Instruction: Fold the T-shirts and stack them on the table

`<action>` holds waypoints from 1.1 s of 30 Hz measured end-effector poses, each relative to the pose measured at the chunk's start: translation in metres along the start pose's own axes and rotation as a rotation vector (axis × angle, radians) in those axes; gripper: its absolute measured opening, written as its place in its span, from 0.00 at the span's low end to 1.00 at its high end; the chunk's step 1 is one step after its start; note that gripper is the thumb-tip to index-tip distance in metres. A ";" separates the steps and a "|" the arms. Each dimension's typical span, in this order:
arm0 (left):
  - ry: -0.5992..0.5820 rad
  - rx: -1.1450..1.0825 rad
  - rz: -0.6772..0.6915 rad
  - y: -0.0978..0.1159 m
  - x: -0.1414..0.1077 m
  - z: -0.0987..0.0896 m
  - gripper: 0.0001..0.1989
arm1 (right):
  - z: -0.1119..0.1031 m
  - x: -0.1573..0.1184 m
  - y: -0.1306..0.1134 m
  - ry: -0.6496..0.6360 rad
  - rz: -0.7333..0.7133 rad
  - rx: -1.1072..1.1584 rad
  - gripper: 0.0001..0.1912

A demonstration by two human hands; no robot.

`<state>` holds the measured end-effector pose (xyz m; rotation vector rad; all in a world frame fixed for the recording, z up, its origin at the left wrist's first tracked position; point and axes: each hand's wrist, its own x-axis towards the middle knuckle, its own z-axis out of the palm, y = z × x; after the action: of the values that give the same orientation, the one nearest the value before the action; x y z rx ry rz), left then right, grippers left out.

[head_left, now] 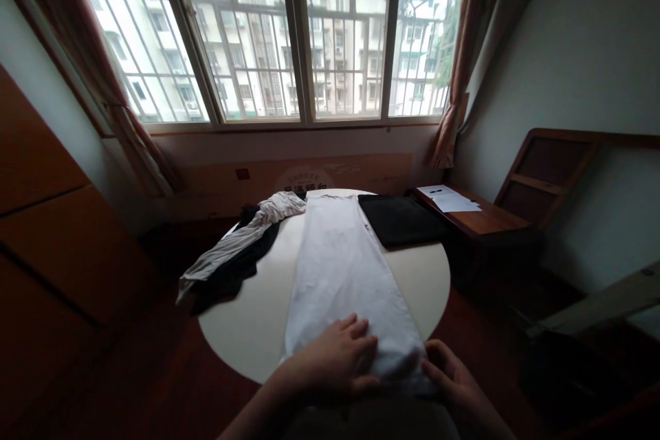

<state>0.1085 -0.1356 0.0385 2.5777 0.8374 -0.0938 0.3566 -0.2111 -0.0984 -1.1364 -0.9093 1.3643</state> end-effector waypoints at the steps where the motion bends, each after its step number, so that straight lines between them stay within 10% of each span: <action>1: 0.001 -0.025 -0.007 0.006 -0.012 0.002 0.33 | 0.001 -0.002 0.003 0.023 0.001 0.036 0.28; 9: 0.064 0.000 -0.211 0.025 -0.038 0.036 0.41 | 0.005 -0.011 0.000 -0.169 0.138 -0.161 0.33; 25: 0.528 0.277 0.073 0.035 0.055 0.119 0.18 | -0.003 0.004 0.030 0.035 0.118 -0.024 0.44; 29: 0.641 0.379 0.351 0.028 0.055 0.126 0.09 | -0.014 0.013 0.032 -0.033 0.205 -0.057 0.46; 33: 0.697 0.298 0.319 0.019 0.034 0.118 0.18 | -0.014 0.014 0.022 -0.098 0.262 -0.097 0.43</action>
<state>0.1551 -0.1797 -0.0678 3.0239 0.6432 0.8781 0.3649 -0.2014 -0.1249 -1.3073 -0.9289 1.6148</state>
